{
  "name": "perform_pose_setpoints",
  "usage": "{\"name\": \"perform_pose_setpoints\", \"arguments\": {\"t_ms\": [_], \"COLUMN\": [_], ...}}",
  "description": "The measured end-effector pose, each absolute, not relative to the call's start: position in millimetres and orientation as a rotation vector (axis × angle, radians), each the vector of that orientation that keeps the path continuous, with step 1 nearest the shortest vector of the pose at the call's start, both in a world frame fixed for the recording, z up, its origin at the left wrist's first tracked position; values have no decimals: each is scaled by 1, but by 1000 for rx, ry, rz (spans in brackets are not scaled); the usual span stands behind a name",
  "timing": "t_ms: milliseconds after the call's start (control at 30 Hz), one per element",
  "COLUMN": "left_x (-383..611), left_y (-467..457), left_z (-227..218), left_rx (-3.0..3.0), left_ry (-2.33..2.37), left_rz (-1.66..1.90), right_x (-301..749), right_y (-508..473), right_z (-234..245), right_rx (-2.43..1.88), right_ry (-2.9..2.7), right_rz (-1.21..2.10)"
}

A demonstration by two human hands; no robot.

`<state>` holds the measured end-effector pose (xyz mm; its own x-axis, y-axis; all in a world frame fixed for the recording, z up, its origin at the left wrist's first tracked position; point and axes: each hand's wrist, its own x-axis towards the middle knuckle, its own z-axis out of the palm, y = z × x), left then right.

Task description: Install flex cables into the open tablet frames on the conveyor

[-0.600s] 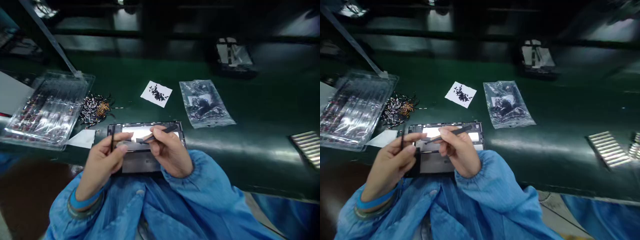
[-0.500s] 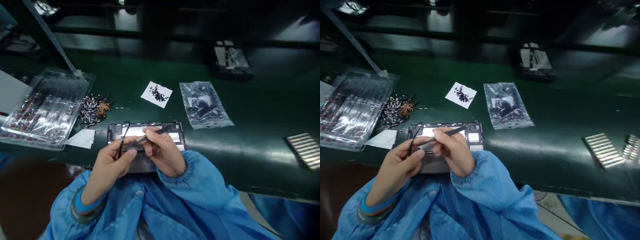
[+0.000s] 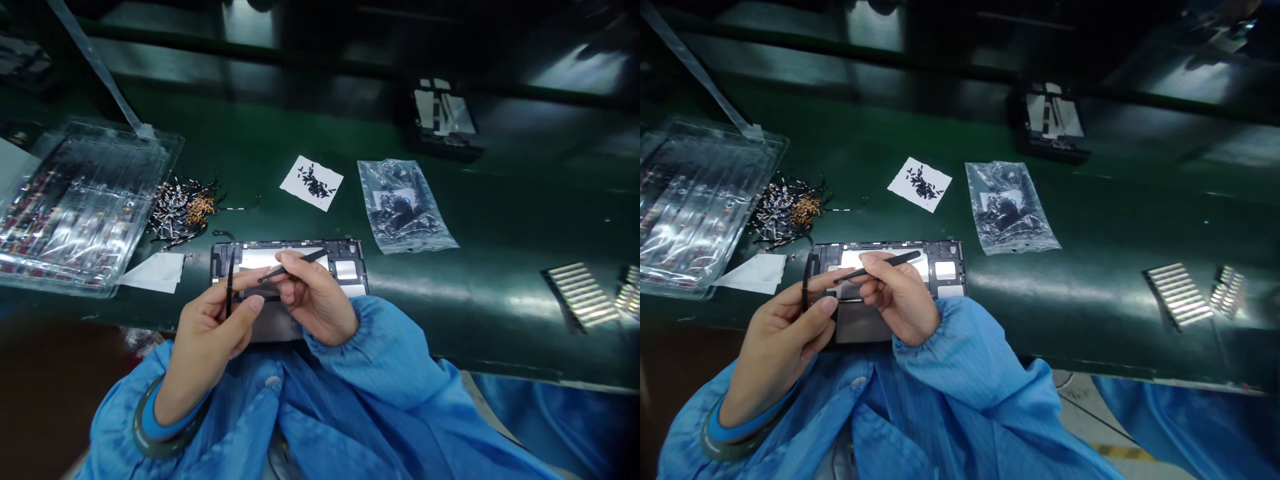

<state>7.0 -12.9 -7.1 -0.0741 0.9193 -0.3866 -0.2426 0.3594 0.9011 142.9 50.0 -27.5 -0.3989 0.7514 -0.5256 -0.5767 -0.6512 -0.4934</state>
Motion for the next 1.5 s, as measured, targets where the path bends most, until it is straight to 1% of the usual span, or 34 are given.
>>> {"name": "perform_pose_setpoints", "arguments": {"t_ms": [467, 933, 1333, 1500], "left_x": [6, 13, 11, 8], "left_y": [-14, -9, -14, -12], "left_z": [-13, -18, -18, -17], "left_rx": [754, 757, 845, 802], "left_ry": [1287, 1356, 1391, 1394], "left_rz": [1138, 1280, 1199, 1191], "right_x": [143, 136, 138, 144], "right_y": [53, 45, 49, 48], "right_z": [-28, -31, -32, -27], "right_rx": [-994, -948, -985, -1021], "right_ry": [-179, -383, -294, -382], "right_rz": [2180, 2032, 2083, 2044]}}
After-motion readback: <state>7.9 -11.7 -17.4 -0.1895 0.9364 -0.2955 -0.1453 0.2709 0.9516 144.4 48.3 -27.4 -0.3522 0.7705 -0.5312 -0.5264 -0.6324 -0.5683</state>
